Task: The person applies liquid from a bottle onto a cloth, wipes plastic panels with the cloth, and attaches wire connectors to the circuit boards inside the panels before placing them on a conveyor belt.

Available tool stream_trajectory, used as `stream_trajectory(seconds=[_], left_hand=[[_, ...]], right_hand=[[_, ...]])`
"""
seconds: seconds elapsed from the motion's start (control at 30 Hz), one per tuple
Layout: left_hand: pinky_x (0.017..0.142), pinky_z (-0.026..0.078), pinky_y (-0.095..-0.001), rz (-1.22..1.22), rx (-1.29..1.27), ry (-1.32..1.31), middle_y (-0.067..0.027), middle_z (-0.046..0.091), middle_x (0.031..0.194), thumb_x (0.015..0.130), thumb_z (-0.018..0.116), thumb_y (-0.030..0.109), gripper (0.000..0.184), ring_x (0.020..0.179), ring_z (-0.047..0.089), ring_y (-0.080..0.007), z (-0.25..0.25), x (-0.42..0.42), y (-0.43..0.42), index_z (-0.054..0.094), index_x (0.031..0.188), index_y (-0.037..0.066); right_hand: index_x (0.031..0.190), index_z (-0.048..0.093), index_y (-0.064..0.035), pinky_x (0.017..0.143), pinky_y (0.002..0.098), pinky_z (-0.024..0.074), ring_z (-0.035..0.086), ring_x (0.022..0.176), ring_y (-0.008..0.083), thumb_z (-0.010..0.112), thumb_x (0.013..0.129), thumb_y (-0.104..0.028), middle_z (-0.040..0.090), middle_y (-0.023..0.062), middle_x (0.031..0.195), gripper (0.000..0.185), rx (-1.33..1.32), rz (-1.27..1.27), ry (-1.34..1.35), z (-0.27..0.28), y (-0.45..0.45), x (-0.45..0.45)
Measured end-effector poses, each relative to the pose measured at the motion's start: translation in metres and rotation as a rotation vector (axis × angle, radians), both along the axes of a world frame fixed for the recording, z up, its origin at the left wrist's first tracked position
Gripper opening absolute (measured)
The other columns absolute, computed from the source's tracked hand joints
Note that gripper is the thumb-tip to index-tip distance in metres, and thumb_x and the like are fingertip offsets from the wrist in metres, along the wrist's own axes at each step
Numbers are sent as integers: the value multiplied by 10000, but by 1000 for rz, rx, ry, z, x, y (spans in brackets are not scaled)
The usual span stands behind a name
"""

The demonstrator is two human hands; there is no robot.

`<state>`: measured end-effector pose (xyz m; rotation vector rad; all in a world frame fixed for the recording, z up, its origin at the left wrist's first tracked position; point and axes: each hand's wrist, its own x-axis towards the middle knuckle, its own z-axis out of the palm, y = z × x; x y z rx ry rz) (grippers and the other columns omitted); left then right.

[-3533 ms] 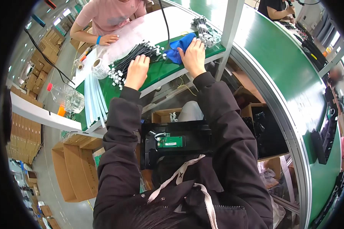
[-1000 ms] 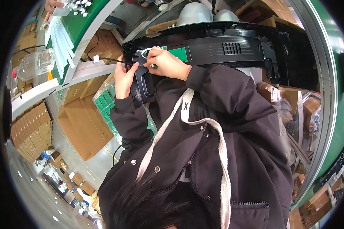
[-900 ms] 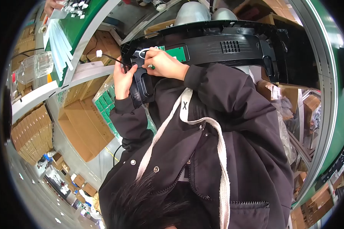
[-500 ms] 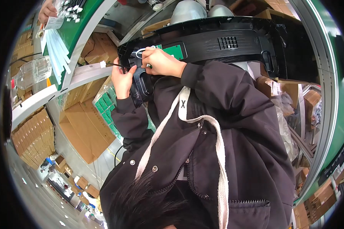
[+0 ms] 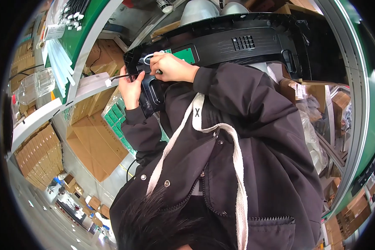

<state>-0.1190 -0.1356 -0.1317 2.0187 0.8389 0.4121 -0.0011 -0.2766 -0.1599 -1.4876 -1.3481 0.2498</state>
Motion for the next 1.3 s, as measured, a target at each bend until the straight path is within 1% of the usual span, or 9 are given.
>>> stream_trajectory(seconds=[0.27,0.4,0.57,0.8,0.9,1.03,1.17,1.27,1.3], left_hand=[[652,465,-227,-13,-142,-77,-52,641,822,687,746,95,583,703,586,-82,-3,-1,3,459,1180,-25],[657,463,-217,-44,-259,-107,-44,636,853,704,742,80,581,722,586,-80,7,1,-1,447,1194,-20],[726,469,-236,-35,-266,-77,-70,604,967,676,744,14,586,803,583,-107,6,1,-1,449,1182,-14],[709,472,-250,-29,-269,-65,-63,597,953,640,759,-14,612,793,569,-113,3,0,1,459,1173,-12],[710,473,-248,0,-246,-49,-68,602,950,636,740,-47,616,794,572,-115,6,3,-5,453,1179,-1],[717,486,-259,-19,-295,-75,-79,609,962,630,722,-80,628,811,592,-131,13,7,-10,439,1184,4],[706,506,-276,-48,-407,-54,-92,617,962,585,709,-137,731,829,620,-161,18,7,-8,397,1226,25],[705,508,-278,-64,-360,68,-96,622,950,574,695,-159,763,821,626,-167,24,7,-6,386,1243,38],[699,503,-275,-78,-357,21,-88,629,931,576,688,-153,767,805,624,-156,20,7,-3,387,1251,52]], right_hand=[[748,676,-30,742,313,463,540,810,206,673,605,-2,596,31,789,145,8,11,27,0,-1,1],[690,661,-30,733,324,465,550,811,221,665,584,-12,585,46,752,108,22,19,43,2,-1,1],[674,638,-20,733,326,463,546,827,234,677,577,-29,585,56,753,105,26,32,22,-1,0,2],[653,609,-29,729,344,459,538,863,250,693,580,-73,579,56,752,120,-79,38,-83,4,0,4],[686,567,-30,714,363,451,512,856,250,699,591,-74,533,67,770,169,-94,77,-136,6,-2,6],[655,515,-31,714,362,456,517,856,259,654,595,-52,551,64,771,152,-4,-40,-205,12,-2,3],[631,486,-33,692,355,451,497,820,267,618,571,-45,517,75,726,145,-4,77,-169,7,-1,9],[640,489,-29,685,358,448,493,813,265,616,561,-46,507,73,719,151,67,86,-204,10,0,11],[650,488,-23,687,362,443,487,807,267,617,558,-48,500,73,724,161,86,101,-220,11,1,12]])
